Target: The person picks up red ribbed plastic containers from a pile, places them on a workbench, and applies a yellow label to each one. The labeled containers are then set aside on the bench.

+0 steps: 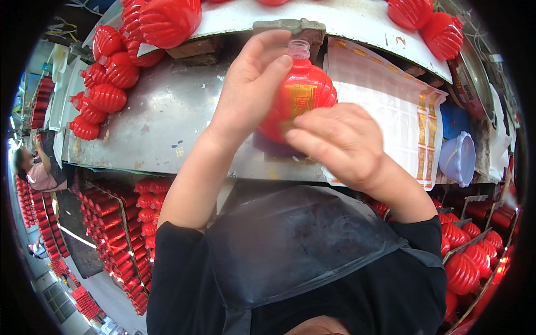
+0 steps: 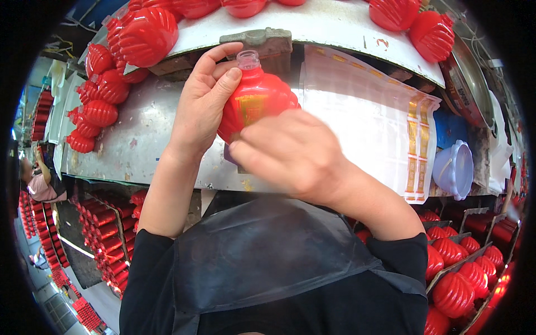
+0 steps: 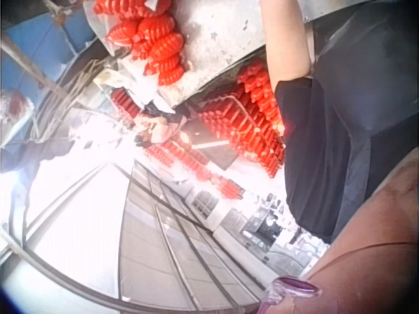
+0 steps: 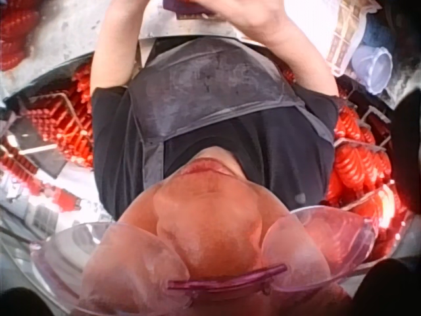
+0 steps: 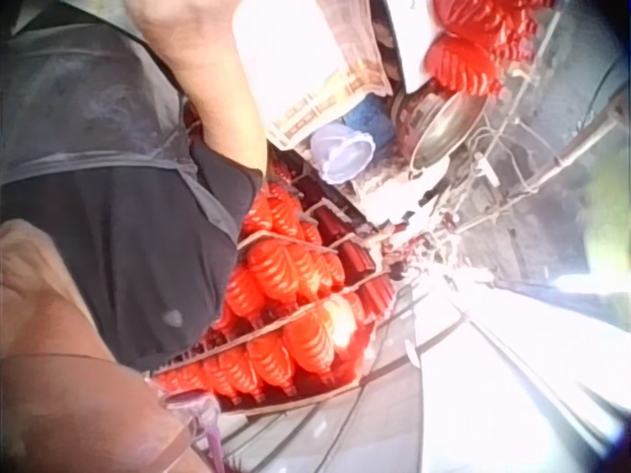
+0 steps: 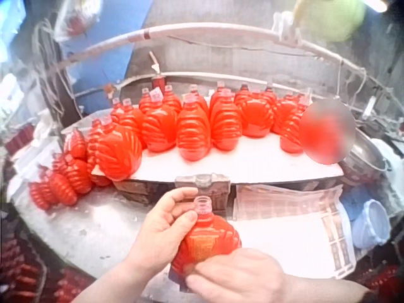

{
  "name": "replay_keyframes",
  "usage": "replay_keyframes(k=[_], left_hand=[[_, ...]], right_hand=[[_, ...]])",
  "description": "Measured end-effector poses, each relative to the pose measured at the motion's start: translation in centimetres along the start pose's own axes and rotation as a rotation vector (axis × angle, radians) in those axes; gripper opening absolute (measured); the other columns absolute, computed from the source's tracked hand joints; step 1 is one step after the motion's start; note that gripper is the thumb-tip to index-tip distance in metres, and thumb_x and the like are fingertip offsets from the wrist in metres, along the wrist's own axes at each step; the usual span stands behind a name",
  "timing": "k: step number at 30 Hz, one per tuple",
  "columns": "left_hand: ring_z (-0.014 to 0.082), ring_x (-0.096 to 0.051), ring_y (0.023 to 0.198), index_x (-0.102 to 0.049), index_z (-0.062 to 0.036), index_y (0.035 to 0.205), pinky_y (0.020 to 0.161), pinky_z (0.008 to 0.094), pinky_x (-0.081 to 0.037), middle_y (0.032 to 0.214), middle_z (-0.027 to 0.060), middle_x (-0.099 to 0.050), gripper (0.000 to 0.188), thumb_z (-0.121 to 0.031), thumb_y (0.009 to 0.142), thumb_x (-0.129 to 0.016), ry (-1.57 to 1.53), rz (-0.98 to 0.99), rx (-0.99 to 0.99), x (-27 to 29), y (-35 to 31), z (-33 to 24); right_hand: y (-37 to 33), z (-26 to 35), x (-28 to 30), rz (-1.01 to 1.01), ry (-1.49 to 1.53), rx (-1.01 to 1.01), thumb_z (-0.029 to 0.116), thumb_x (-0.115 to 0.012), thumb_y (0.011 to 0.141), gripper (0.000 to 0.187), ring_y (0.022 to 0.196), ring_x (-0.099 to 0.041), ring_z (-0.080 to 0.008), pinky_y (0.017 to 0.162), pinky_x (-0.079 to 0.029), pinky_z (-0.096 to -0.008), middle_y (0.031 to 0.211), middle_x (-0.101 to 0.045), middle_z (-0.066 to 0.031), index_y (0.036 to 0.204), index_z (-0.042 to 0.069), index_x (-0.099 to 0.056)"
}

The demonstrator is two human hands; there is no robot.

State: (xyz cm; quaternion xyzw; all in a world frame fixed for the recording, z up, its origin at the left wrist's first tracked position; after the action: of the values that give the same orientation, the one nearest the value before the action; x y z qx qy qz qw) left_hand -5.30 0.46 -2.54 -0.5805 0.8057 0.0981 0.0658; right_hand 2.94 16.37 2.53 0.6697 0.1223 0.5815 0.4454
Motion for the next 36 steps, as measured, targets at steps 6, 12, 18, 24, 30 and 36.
replay_keyframes(k=[6,12,18,24,30,36], left_hand=[[0.0132,-0.062,0.115,-0.048,-0.0018,0.140,0.101,0.0284,-0.050,0.126,0.0102,-0.066,0.033,-0.009,0.108,-0.051,0.112,0.035,-0.030,0.2,-0.3,-0.2],[0.0122,-0.060,0.116,-0.054,-0.0033,0.138,0.102,0.0283,-0.049,0.126,0.0077,-0.065,0.032,-0.006,0.106,-0.050,0.170,0.151,-0.138,0.2,0.8,-1.1],[0.0121,-0.061,0.111,-0.063,-0.0014,0.121,0.101,0.0291,-0.049,0.115,0.0047,-0.068,0.024,-0.013,0.108,-0.047,0.304,0.118,-0.131,0.8,0.8,-2.0],[0.0189,-0.070,0.085,-0.071,-0.0036,0.103,0.081,0.0342,-0.055,0.091,0.0116,-0.074,0.029,-0.028,0.104,-0.055,0.436,0.054,-0.318,0.2,0.6,-2.9],[0.0375,-0.071,0.087,-0.080,-0.0140,0.088,0.078,0.0478,-0.055,0.089,0.0147,-0.075,0.039,-0.039,0.097,-0.052,1.001,0.178,-0.429,-1.5,0.4,-4.5],[0.0351,-0.072,0.090,-0.079,-0.0092,0.086,0.081,0.0446,-0.057,0.091,0.0147,-0.074,0.023,-0.028,0.087,-0.066,1.186,0.048,-0.602,0.8,-4.1,-5.5]], right_hand=[[0.9,-4.1,0.7,-0.073,-0.223,-0.265,-0.003,-0.080,0.078,0.038,0.081,-0.070,-0.0274,0.071,-0.056,-0.0350,0.093,-0.074,-0.0121,0.115,0.002,-0.073],[1.9,-3.9,0.0,0.049,-0.071,-0.238,-0.001,-0.079,0.078,0.036,0.080,-0.069,-0.0274,0.069,-0.054,-0.0357,0.092,-0.072,-0.0119,0.114,0.003,-0.073],[2.8,-3.9,-0.6,0.036,-0.138,-0.171,0.000,-0.081,0.075,0.043,0.078,-0.067,-0.0266,0.067,-0.051,-0.0371,0.091,-0.069,-0.0108,0.117,0.005,-0.072],[2.6,-2.8,0.6,0.183,-0.344,-0.248,-0.001,-0.082,0.079,0.042,0.091,-0.071,-0.0277,0.082,-0.056,-0.0365,0.102,-0.074,-0.0125,0.119,0.005,-0.074],[1.4,-2.3,1.7,0.115,-0.207,-0.097,-0.005,-0.078,0.087,0.030,0.086,-0.072,-0.0297,0.076,-0.058,-0.0364,0.105,-0.076,-0.0142,0.115,-0.005,-0.071],[-0.2,-1.7,3.6,-0.083,-0.271,-0.205,-0.004,-0.074,0.092,0.031,0.093,-0.072,-0.0269,0.082,-0.059,-0.0357,0.115,-0.074,-0.0170,0.122,-0.009,-0.067]])
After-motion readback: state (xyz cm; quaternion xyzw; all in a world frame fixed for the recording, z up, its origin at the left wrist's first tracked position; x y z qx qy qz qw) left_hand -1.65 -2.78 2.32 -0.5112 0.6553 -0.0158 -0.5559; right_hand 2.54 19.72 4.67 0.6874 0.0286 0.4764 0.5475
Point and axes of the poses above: each hand's wrist, its own y-axis towards the middle knuckle, its own x-axis out of the back of the hand, z = x × y, the point moved 3 cm from there along y, towards the middle knuckle
